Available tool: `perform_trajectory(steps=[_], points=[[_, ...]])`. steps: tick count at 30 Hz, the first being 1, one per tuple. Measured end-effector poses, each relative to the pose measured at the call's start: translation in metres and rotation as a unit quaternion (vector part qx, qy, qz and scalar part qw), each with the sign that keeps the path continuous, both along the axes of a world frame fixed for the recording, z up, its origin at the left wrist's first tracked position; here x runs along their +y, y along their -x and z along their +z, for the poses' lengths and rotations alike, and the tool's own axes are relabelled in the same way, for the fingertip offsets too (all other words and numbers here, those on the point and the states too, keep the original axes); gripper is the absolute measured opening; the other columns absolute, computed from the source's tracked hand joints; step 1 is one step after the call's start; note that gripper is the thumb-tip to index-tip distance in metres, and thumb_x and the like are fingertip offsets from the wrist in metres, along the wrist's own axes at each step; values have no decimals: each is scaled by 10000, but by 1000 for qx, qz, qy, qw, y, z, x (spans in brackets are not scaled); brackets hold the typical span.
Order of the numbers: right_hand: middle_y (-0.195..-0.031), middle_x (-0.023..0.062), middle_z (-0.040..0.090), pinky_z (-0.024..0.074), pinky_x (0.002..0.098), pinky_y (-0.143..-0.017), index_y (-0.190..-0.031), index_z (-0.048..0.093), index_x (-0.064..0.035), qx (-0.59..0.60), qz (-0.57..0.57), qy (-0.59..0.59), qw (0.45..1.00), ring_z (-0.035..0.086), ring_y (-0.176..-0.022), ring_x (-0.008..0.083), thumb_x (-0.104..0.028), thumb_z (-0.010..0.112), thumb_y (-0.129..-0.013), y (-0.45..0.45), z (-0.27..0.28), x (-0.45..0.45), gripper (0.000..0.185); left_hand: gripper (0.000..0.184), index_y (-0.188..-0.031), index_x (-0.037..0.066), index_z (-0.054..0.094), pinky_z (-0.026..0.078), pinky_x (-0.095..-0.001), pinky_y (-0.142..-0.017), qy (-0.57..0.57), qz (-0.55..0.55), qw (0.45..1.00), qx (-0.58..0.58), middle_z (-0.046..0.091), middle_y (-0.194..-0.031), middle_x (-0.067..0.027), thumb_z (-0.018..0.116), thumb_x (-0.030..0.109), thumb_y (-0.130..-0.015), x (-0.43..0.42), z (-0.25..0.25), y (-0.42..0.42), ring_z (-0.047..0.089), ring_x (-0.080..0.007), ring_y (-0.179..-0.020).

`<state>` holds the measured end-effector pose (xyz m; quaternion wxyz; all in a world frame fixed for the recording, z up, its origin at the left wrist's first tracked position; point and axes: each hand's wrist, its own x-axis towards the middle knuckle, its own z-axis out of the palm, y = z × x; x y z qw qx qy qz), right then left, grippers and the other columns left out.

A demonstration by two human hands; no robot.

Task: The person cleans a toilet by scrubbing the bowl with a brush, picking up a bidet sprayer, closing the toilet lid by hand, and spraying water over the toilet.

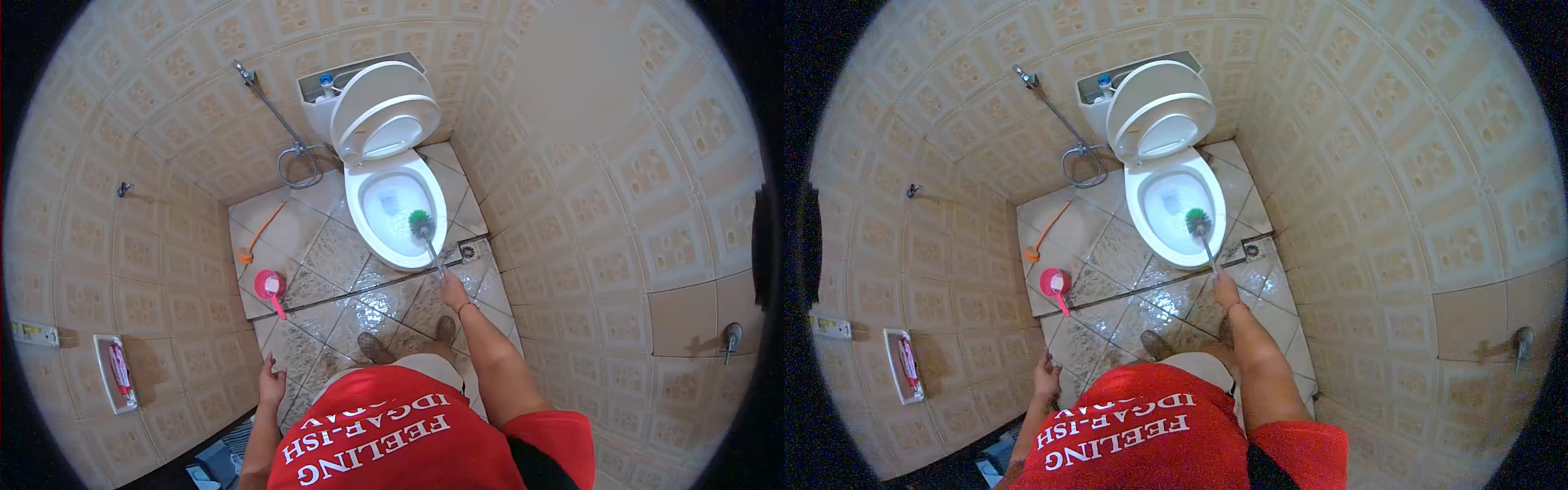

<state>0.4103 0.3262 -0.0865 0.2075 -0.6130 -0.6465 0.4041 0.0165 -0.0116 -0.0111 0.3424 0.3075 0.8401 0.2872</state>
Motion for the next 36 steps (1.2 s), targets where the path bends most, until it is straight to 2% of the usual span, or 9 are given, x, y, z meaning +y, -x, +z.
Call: perform_trajectory(steps=[5,13,19,22,24,26,30,33,36], points=[[-835,232,579,453,413,-698,-1071,478,9,116,-119,57,984,563,-812,372,-117,508,-782,-55,35,6,318,636,-1316,35,274,468,-252,-642,44,-20,999,-7,459,-1210,-181,525,-42,-736,-1,-6,-31,572,-128,-710],[-916,239,573,454,403,-717,-1000,527,22,-173,-51,99,979,566,-844,364,-145,521,-774,-223,-13,39,280,632,-1305,70,302,476,-290,-680,77,26,996,-40,467,-1179,-173,559,-33,-737,49,-8,-89,575,-191,-811],[-867,224,596,463,442,-701,-832,612,-1,-345,81,35,934,577,-813,376,-183,465,-787,-315,-61,51,238,615,-1304,77,310,467,-284,-641,122,-64,990,7,481,-1167,-144,568,3,-751,99,-8,-168,565,-145,-731],[-947,203,588,465,428,-736,-913,597,-16,-409,189,199,870,574,-863,356,-170,474,-784,-341,-103,70,235,609,-1304,79,312,462,-278,-628,153,-123,979,62,482,-1170,-134,571,14,-756,116,-26,-202,558,-126,-713],[-970,197,585,467,423,-743,-933,591,-20,-387,174,181,887,576,-872,348,-176,465,-791,-352,-142,73,245,594,-1304,71,310,457,-275,-613,179,-107,977,-36,484,-1164,-126,561,16,-769,137,-22,-231,549,-119,-707],[-983,185,587,474,398,-747,-957,588,-24,-444,320,243,801,579,-888,330,-194,440,-814,-345,-137,85,267,586,-1304,67,309,455,-273,-605,195,-88,974,-79,485,-1162,-122,556,17,-775,156,-25,-255,545,-116,-704],[-1002,166,588,467,403,-761,-980,590,-29,-387,278,242,845,575,-926,300,-212,436,-821,-353,-191,95,287,558,-1284,47,339,476,-289,-696,168,-42,977,-128,515,-1137,-157,571,72,-777,187,-35,-281,599,-167,-810],[-1037,138,582,448,411,-790,-1010,591,-47,-468,356,301,751,551,-983,278,-211,457,-815,-378,-277,97,288,567,-1300,59,313,481,-288,-690,155,-56,975,-150,500,-1161,-150,564,89,-793,207,-33,-289,596,-164,-785],[-1071,118,571,424,417,-819,-1019,592,-66,-524,425,223,704,540,-1000,269,-217,458,-820,-355,-245,121,284,567,-1306,65,302,481,-283,-689,206,-36,966,-152,490,-1177,-149,556,86,-800,208,-45,-285,592,-160,-785]])
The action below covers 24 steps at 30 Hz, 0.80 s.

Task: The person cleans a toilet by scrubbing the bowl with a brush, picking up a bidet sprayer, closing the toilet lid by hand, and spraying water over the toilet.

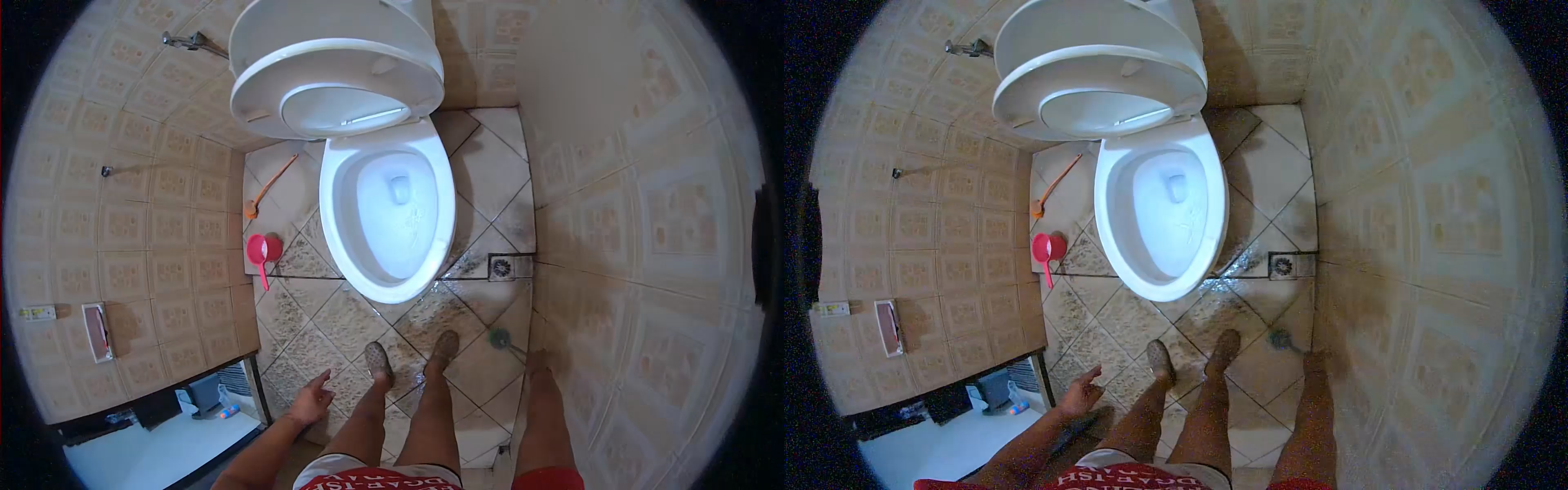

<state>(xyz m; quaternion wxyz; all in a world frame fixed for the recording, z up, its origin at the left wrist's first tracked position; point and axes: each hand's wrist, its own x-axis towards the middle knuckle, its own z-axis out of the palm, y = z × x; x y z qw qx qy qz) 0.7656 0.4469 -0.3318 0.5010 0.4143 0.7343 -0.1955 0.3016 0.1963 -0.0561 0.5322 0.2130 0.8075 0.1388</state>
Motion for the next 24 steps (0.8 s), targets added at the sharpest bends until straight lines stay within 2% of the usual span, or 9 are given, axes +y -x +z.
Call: perform_trajectory(steps=[5,10,14,18,19,21,22,23,24], points=[[-1128,88,543,357,410,-885,-1072,567,-99,-39,105,-49,992,512,-1032,251,-220,453,-832,-75,-144,-11,292,559,-1308,76,304,481,-282,-696,61,16,997,37,480,-1192,-154,547,75,-804,21,3,-2,591,-166,-789],[-1164,75,516,313,406,-918,-1122,529,-101,-154,140,-29,978,473,-1076,226,-218,439,-838,-22,-41,21,320,554,-1305,61,304,478,-284,-709,91,-3,996,11,473,-1197,-161,544,70,-806,13,-16,1,591,-169,-803],[-1183,82,499,301,397,-931,-1155,501,-97,-46,190,-102,975,440,-1113,228,-218,408,-850,-39,-38,10,342,555,-1301,40,300,474,-292,-713,-25,-27,999,26,500,-1160,-173,546,82,-806,18,-16,-5,591,-175,-778],[-1202,104,482,314,429,-927,-1157,500,-85,94,32,-147,984,414,-1144,251,-220,380,-856,-18,-10,-13,351,568,-1301,29,296,470,-298,-716,23,45,998,-32,517,-1130,-191,551,75,-795,33,4,-8,596,-186,-778],[-1185,115,490,334,445,-906,-1143,503,-67,324,-6,-163,932,439,-1114,261,-228,385,-852,-14,-7,-24,353,566,-1302,26,292,468,-296,-717,-6,30,999,-21,497,-1154,-189,546,64,-798,27,2,-8,588,-179,-798],[-1151,138,507,374,477,-865,-1116,510,-30,722,-69,-147,673,488,-1055,280,-242,394,-845,-3,-11,-31,363,562,-1305,21,284,464,-292,-720,-67,3,998,5,458,-1203,-184,537,43,-804,15,-3,-5,573,-164,-837],[-1112,145,528,391,450,-854,-1111,511,-26,474,-37,-5,880,508,-1021,287,-230,425,-826,23,5,-27,361,562,-1305,21,284,464,-292,-720,-77,17,997,9,458,-1203,-184,537,43,-804,9,-3,-3,573,-164,-837],[-1072,153,549,408,423,-844,-1105,512,-22,161,-2,127,979,528,-987,293,-218,455,-806,60,35,-28,363,569,-1307,18,279,465,-292,-722,-74,19,997,5,454,-1207,-188,533,34,-798,3,-2,0,577,-172,-840],[-1072,153,549,408,423,-844,-1105,512,-22,162,11,119,980,528,-987,293,-218,455,-806,81,38,-37,363,577,-1309,15,274,466,-292,-723,-71,19,997,2,450,-1210,-192,530,26,-792,-2,-1,5,580,-179,-844]])
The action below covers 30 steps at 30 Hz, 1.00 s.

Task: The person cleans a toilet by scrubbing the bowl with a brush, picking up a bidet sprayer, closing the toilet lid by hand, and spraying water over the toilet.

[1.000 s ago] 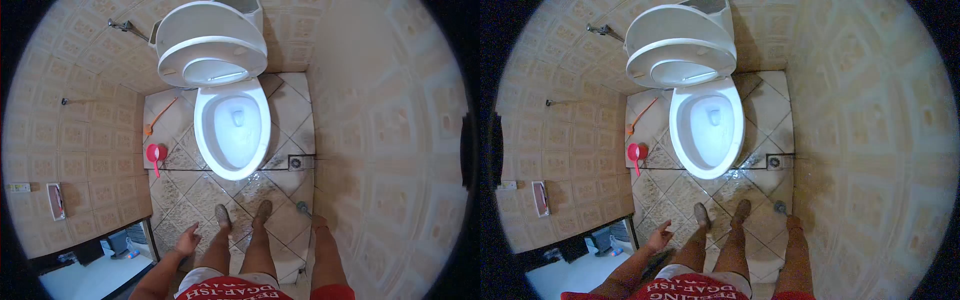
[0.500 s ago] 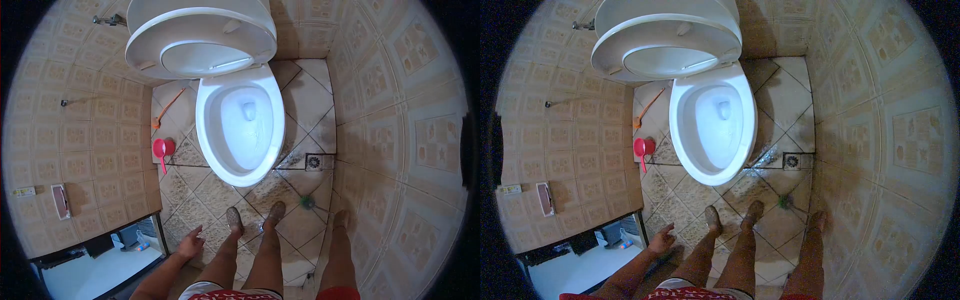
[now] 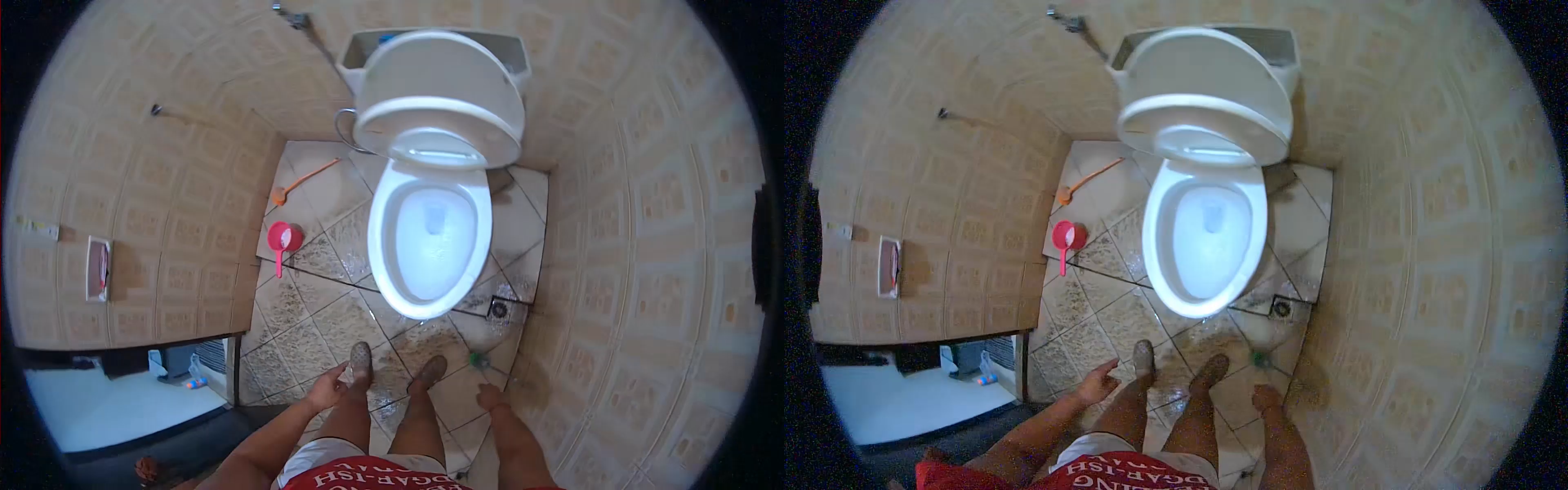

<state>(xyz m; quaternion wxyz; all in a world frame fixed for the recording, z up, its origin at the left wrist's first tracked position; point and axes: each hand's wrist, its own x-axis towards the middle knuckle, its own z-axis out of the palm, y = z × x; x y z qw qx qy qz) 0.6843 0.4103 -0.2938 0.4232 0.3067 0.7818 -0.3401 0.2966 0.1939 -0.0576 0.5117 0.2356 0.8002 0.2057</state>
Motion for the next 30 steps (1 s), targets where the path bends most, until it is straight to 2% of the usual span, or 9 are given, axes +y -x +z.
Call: perform_trajectory(steps=[1,3,4,7,13,19,22,26,30], points=[[-1012,180,558,421,411,-811,-1093,523,-19,95,-130,24,987,540,-937,312,-201,475,-783,19,1,-11,363,585,-1311,12,268,467,-293,-724,2,0,1000,-5,447,-1214,-196,527,17,-786,-5,1,5,583,-187,-847],[-891,235,575,448,388,-745,-1069,546,-15,278,-369,81,883,565,-836,349,-167,514,-737,47,-4,-31,367,592,-1310,12,270,468,-293,-724,-10,32,999,-8,447,-1211,-201,528,14,-777,-21,3,13,586,-191,-846],[-891,235,575,448,388,-745,-1069,546,-15,281,-355,77,888,565,-836,349,-167,514,-737,78,24,-28,367,599,-1310,13,271,469,-294,-723,-14,51,999,-12,448,-1208,-207,529,12,-769,-29,4,19,588,-195,-845],[-847,243,587,465,377,-691,-1071,551,-10,215,-132,-28,967,590,-753,330,-173,519,-740,152,79,-18,370,614,-1310,18,273,472,-298,-725,-25,75,997,1,455,-1198,-216,534,14,-754,-58,-2,50,592,-205,-842],[-779,208,607,473,374,-674,-1074,553,-17,221,-146,-47,963,598,-727,320,-187,531,-726,226,91,-22,388,611,-1294,43,315,475,-318,-723,-24,115,993,32,499,-1144,-212,551,50,-730,-113,17,129,605,-235,-812],[-768,205,605,468,377,-680,-1037,574,-22,125,-178,-73,973,591,-732,330,-218,541,-734,285,84,-48,363,551,-1256,44,375,474,-328,-706,-50,158,984,66,531,-1089,-176,537,62,-730,-192,-15,235,598,-247,-806],[-777,206,603,461,382,-677,-988,588,-18,249,-76,-129,957,581,-739,344,-220,551,-744,361,109,-59,319,482,-1217,11,412,472,-331,-672,-35,202,975,84,572,-982,-155,483,41,-741,-202,-3,289,583,-241,-769],[-760,213,592,452,392,-639,-903,584,-9,293,-82,-94,948,571,-708,351,-207,540,-761,487,157,-69,247,447,-1206,21,430,474,-306,-634,-61,288,955,26,583,-914,-101,489,52,-764,-203,-3,340,576,-197,-748],[-689,181,593,456,362,-593,-1008,567,-24,316,-6,-47,948,578,-628,287,-176,511,-784,596,164,-45,277,436,-1208,29,431,472,-287,-612,-74,369,926,-8,581,-851,-58,501,60,-779,-192,-44,376,566,-156,-741]])
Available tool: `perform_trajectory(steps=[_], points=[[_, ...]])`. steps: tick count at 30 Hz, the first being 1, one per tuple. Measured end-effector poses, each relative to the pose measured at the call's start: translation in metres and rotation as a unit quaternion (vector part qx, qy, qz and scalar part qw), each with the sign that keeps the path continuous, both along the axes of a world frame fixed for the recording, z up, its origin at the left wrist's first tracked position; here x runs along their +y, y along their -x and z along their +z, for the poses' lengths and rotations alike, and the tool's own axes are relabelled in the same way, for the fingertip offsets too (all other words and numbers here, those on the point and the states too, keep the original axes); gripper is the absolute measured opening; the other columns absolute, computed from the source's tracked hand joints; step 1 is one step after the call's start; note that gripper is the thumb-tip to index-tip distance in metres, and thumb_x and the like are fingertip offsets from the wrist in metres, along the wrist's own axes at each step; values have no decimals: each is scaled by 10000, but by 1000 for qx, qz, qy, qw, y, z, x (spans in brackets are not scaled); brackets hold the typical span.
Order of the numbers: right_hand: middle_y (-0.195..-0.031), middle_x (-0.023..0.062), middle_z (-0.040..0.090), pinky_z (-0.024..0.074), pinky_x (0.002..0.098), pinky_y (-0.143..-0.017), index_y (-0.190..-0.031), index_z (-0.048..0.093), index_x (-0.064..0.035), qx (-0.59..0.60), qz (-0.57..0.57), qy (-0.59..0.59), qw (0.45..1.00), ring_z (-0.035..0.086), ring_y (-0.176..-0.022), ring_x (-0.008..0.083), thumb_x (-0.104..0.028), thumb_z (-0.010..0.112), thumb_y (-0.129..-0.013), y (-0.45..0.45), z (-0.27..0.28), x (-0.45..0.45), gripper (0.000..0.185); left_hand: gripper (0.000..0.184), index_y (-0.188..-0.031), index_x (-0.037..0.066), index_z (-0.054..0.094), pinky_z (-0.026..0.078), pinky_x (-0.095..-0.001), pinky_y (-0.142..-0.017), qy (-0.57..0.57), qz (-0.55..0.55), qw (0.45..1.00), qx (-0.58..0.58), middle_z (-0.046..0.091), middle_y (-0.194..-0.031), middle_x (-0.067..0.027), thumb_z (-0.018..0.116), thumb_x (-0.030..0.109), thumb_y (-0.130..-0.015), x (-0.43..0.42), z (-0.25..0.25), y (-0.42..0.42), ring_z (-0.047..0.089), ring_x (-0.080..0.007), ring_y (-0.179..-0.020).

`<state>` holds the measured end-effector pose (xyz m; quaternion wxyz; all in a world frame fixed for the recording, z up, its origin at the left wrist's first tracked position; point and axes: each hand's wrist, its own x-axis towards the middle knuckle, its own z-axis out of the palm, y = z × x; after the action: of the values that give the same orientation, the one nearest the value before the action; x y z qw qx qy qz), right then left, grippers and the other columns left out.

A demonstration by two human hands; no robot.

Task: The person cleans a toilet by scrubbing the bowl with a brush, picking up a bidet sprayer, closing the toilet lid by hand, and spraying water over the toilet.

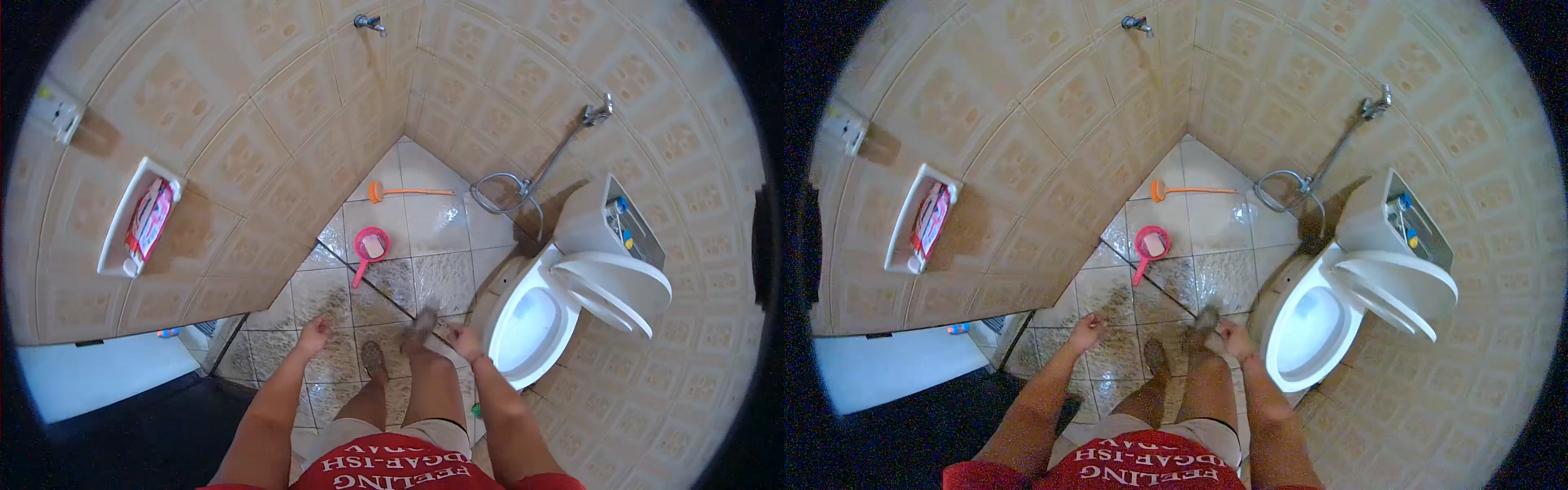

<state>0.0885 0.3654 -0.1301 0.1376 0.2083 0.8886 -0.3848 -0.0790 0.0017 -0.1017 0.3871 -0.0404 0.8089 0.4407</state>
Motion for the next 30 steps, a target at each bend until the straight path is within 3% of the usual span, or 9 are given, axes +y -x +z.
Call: perform_trajectory(steps=[3,7,12,15,22,25,27,29,30], points=[[-748,182,603,464,349,-632,-1066,547,-31,-73,-11,54,996,587,-678,286,-171,507,-781,76,4,24,320,435,-1211,23,427,469,-274,-625,-13,25,999,-36,582,-819,-56,526,86,-793,13,-31,20,560,-149,-732],[-855,201,602,465,352,-704,-1074,543,-33,-55,5,76,996,586,-776,316,-188,507,-779,153,-43,60,336,419,-1178,7,453,465,-273,-657,-21,43,999,0,591,-847,-71,561,135,-793,37,-61,42,565,-152,-757],[-947,212,583,452,359,-774,-1065,551,-35,-99,141,-33,984,568,-870,336,-195,521,-768,263,-90,115,339,410,-1139,-2,478,460,-271,-684,18,57,997,-44,598,-873,-90,587,186,-791,66,-108,79,569,-154,-779],[-961,213,580,448,366,-789,-1061,556,-40,-104,180,-38,977,563,-895,337,-195,526,-765,304,-113,129,336,505,-1232,14,403,433,-231,-620,25,51,997,-49,585,-844,-39,606,198,-808,85,-129,91,520,-82,-743],[-978,214,577,427,365,-832,-1052,551,-2,-89,85,10,992,559,-917,316,-176,515,-757,332,-155,160,344,527,-1232,-19,378,449,-247,-638,49,4,996,-81,574,-916,-65,606,192,-806,142,-138,145,530,-125,-762],[-1007,219,565,423,355,-835,-1085,522,22,-118,169,-22,978,555,-917,311,-151,530,-749,331,-171,165,378,509,-1212,-24,390,455,-258,-659,31,0,999,-28,579,-916,-79,602,180,-796,139,-187,156,542,-145,-756],[-1019,222,558,421,349,-837,-1101,510,23,-119,144,-15,982,547,-930,311,-144,536,-748,336,-198,162,392,470,-1169,-22,428,458,-269,-689,11,-2,999,48,594,-874,-94,595,177,-777,125,-229,147,560,-161,-737],[-1042,229,543,419,338,-840,-1133,486,26,-119,98,-18,988,531,-955,312,-130,548,-745,344,-222,175,423,475,-1173,-27,424,460,-271,-699,7,3,1000,6,589,-873,-93,597,159,-772,112,-254,148,558,-168,-748],[-1059,210,534,422,343,-833,-1158,463,22,-5,-49,-36,998,526,-961,301,-143,556,-758,347,-230,179,443,480,-1178,-31,419,462,-273,-710,5,4,999,-35,585,-872,-93,599,140,-767,107,-264,149,556,-175,-758]])
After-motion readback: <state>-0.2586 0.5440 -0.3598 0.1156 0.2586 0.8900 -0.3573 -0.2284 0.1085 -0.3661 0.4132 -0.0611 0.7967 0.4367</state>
